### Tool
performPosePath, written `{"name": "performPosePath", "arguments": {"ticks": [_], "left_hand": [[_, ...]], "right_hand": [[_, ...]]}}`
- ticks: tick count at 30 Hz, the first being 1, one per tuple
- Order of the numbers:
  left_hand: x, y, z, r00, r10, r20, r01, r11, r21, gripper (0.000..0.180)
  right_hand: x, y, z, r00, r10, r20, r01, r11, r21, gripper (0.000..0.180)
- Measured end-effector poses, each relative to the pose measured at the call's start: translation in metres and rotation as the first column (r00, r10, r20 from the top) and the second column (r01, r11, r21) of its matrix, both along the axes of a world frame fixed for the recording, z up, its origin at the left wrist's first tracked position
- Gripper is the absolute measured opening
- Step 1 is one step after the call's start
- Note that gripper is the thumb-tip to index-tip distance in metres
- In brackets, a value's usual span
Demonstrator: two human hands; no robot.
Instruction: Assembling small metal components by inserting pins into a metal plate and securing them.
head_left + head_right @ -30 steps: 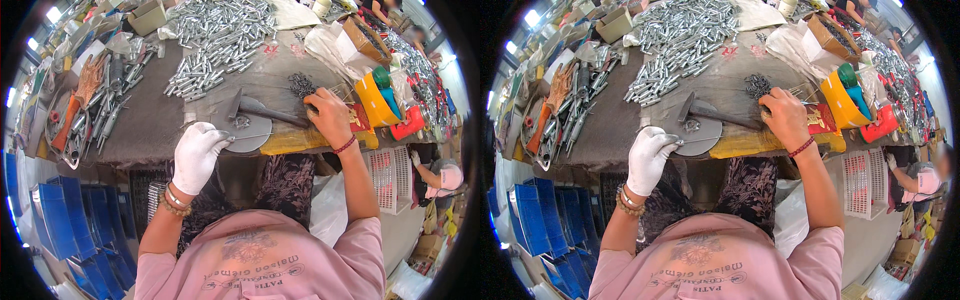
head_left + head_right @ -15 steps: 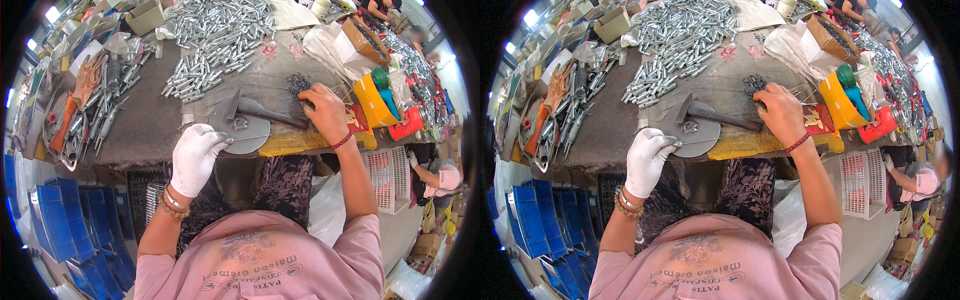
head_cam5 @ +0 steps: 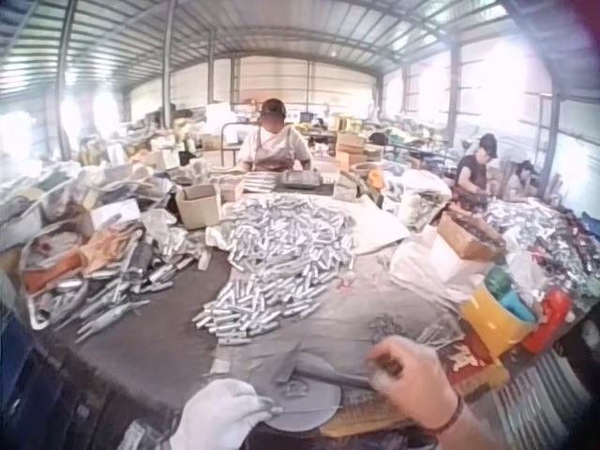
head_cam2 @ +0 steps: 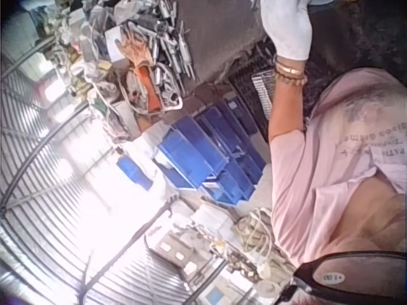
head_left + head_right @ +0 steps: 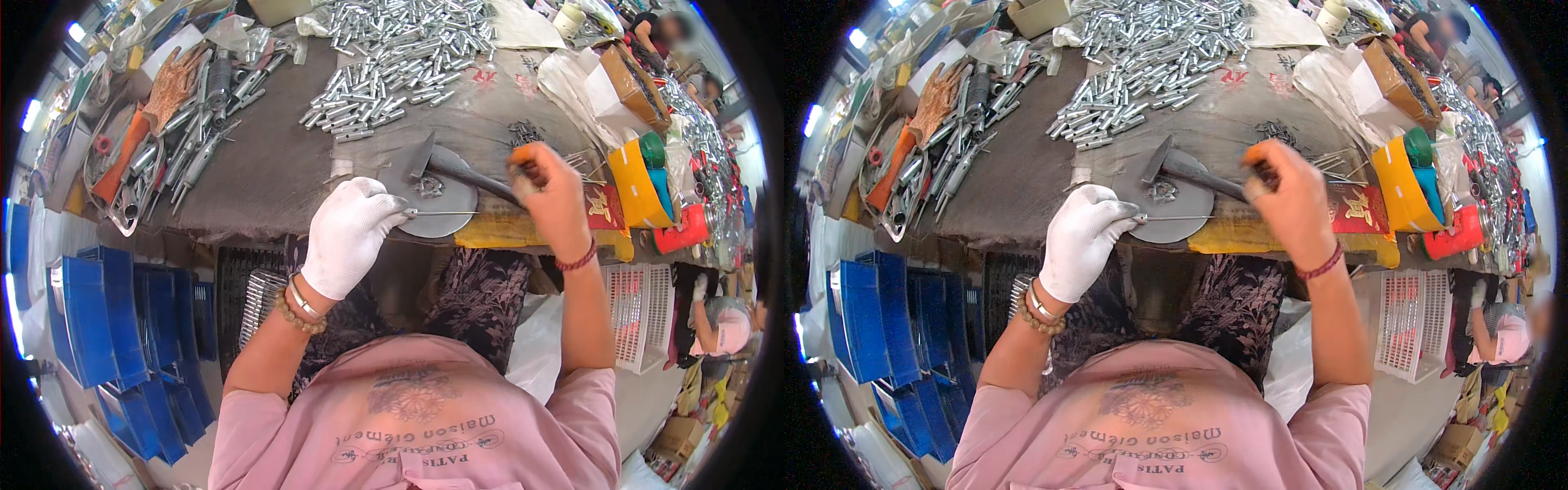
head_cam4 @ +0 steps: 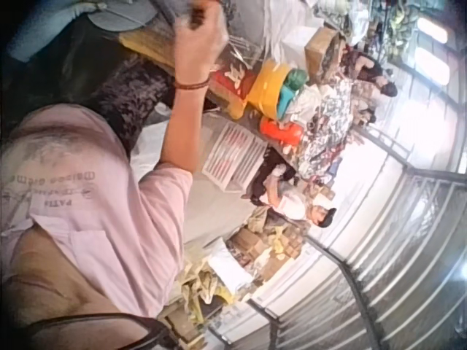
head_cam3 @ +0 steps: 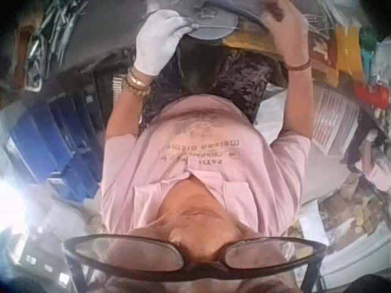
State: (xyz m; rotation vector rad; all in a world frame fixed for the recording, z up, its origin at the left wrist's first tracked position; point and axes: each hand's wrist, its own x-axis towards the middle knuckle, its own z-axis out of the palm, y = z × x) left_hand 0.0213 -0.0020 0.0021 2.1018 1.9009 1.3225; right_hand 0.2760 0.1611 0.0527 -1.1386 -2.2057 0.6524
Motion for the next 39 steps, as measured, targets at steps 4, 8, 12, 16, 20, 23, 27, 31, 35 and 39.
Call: {"name": "performPosePath", "arguments": {"ticks": [4,8,12,16,20,23,27,31,35,39], "left_hand": [[0.0,0.001,0.001,0.999,0.012,-0.053,-0.013,1.0,-0.02,0.017],[-0.002,0.001,0.0,0.998,0.012,-0.065,-0.014,1.0,-0.024,0.019],[-0.002,0.0,0.0,0.996,0.023,-0.091,-0.027,0.999,-0.035,0.02],[-0.002,0.001,0.002,0.996,0.0,-0.09,-0.004,0.999,-0.046,0.019],[-0.004,0.0,0.0,0.997,-0.004,-0.072,0.003,1.0,-0.026,0.018],[-0.004,0.0,-0.001,0.997,0.001,-0.076,-0.002,1.0,-0.018,0.019],[-0.004,0.001,-0.005,0.998,0.007,-0.069,-0.006,1.0,0.008,0.021],[-0.002,0.0,-0.002,0.999,0.027,-0.047,-0.026,0.999,0.024,0.016],[-0.002,0.003,-0.003,0.999,0.013,-0.031,-0.013,1.0,0.015,0.016],[-0.004,0.001,-0.001,0.998,0.015,-0.063,-0.017,0.999,-0.031,0.02]], "right_hand": [[-0.034,-0.034,0.0,0.941,0.337,-0.024,-0.33,0.932,0.149,0.034],[-0.072,-0.053,-0.012,0.894,0.448,-0.019,-0.431,0.871,0.236,0.048],[-0.08,-0.057,-0.012,0.847,0.381,-0.371,-0.448,0.887,-0.111,0.057],[-0.07,-0.052,-0.016,0.888,0.345,-0.303,-0.395,0.911,-0.119,0.057],[-0.072,-0.053,-0.027,0.897,0.378,-0.23,-0.395,0.918,-0.027,0.061],[-0.074,-0.054,-0.021,0.901,0.399,-0.171,-0.399,0.916,0.033,0.061],[-0.078,-0.058,-0.014,0.888,0.459,-0.033,-0.436,0.862,0.259,0.057],[-0.083,-0.07,-0.015,0.887,0.433,0.159,-0.456,0.773,0.442,0.053],[-0.073,-0.064,-0.017,0.902,0.429,0.044,-0.425,0.867,0.259,0.056],[-0.052,-0.039,-0.006,0.974,0.202,0.106,-0.228,0.858,0.46,0.056]]}}
